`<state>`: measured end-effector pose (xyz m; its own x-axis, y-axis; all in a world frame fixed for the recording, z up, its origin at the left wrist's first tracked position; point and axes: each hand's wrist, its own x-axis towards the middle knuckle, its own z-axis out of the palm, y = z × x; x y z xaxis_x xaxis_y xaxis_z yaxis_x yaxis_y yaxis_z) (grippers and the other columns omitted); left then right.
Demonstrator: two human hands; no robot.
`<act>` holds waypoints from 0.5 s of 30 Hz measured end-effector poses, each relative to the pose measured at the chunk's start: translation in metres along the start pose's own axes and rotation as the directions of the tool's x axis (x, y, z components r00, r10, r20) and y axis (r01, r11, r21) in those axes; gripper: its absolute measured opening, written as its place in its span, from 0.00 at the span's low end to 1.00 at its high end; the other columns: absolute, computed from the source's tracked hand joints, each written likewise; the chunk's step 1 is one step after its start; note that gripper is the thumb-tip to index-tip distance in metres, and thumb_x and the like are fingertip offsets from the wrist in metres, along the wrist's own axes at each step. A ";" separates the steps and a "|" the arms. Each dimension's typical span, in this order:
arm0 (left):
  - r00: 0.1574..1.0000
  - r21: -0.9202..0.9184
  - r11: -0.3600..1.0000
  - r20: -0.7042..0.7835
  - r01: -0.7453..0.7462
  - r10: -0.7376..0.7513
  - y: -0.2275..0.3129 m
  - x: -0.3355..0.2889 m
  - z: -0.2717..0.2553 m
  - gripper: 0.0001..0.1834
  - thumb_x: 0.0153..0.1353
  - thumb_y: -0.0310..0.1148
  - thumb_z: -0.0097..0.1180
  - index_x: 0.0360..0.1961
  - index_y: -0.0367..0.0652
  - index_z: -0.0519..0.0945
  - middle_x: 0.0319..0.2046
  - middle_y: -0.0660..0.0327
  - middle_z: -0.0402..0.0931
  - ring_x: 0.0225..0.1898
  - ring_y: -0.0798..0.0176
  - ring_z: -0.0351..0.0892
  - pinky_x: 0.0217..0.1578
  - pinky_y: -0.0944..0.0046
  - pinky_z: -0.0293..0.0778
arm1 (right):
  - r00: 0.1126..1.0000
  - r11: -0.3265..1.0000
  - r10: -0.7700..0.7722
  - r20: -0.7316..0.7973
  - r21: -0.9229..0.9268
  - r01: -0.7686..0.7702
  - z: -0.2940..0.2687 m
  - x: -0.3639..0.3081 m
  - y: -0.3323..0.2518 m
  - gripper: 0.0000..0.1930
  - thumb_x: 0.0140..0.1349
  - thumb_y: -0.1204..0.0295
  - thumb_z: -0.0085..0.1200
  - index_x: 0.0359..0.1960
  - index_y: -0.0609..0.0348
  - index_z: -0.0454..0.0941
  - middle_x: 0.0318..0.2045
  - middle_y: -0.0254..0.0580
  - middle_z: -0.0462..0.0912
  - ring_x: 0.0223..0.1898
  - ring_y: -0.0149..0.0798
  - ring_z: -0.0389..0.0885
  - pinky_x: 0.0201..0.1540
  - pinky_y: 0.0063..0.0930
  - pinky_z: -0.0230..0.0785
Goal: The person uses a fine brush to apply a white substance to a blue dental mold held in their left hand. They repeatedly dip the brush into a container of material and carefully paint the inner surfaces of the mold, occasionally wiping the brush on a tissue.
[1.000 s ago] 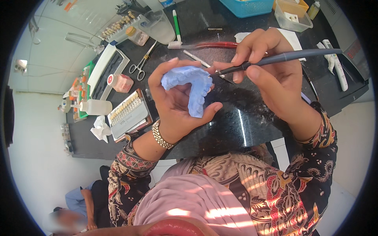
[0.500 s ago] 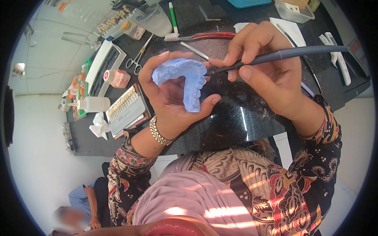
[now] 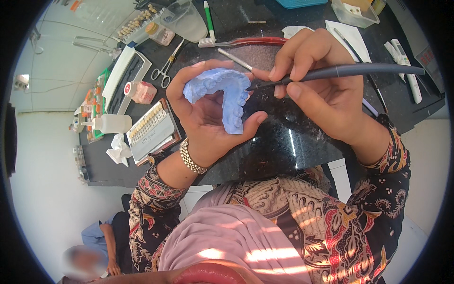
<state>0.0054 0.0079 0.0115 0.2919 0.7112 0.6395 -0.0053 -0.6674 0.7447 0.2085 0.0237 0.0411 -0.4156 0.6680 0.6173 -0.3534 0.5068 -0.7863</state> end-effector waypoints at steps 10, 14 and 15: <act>1.000 -0.007 1.000 0.002 -0.007 0.007 0.002 0.001 0.001 0.50 0.40 0.22 0.71 0.58 0.51 0.47 0.53 0.48 0.61 0.50 0.54 0.74 0.45 0.62 0.77 | 1.000 0.998 -0.025 0.013 -0.052 0.026 -0.002 0.001 -0.002 0.06 0.58 0.83 0.44 0.35 0.62 0.63 0.38 0.47 0.69 0.32 0.25 0.72 0.55 0.40 0.69; 1.000 -0.007 1.000 0.006 -0.008 0.008 0.002 0.002 0.000 0.50 0.40 0.22 0.71 0.58 0.51 0.47 0.53 0.48 0.61 0.50 0.54 0.74 0.45 0.62 0.77 | 0.999 0.998 -0.040 0.002 -0.043 0.040 -0.002 0.001 -0.003 0.06 0.58 0.83 0.44 0.36 0.62 0.62 0.38 0.47 0.69 0.32 0.26 0.72 0.55 0.40 0.70; 1.000 -0.008 1.000 0.007 -0.010 0.010 0.002 0.002 0.000 0.50 0.40 0.22 0.71 0.58 0.51 0.47 0.53 0.48 0.61 0.50 0.54 0.74 0.45 0.62 0.77 | 0.999 0.998 -0.037 0.005 -0.049 0.037 -0.003 0.001 -0.003 0.07 0.58 0.83 0.44 0.36 0.62 0.62 0.38 0.47 0.69 0.32 0.26 0.72 0.54 0.40 0.70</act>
<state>0.0055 0.0082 0.0138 0.2989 0.7028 0.6456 -0.0157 -0.6728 0.7397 0.2113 0.0245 0.0440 -0.4061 0.6464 0.6460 -0.3274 0.5571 -0.7632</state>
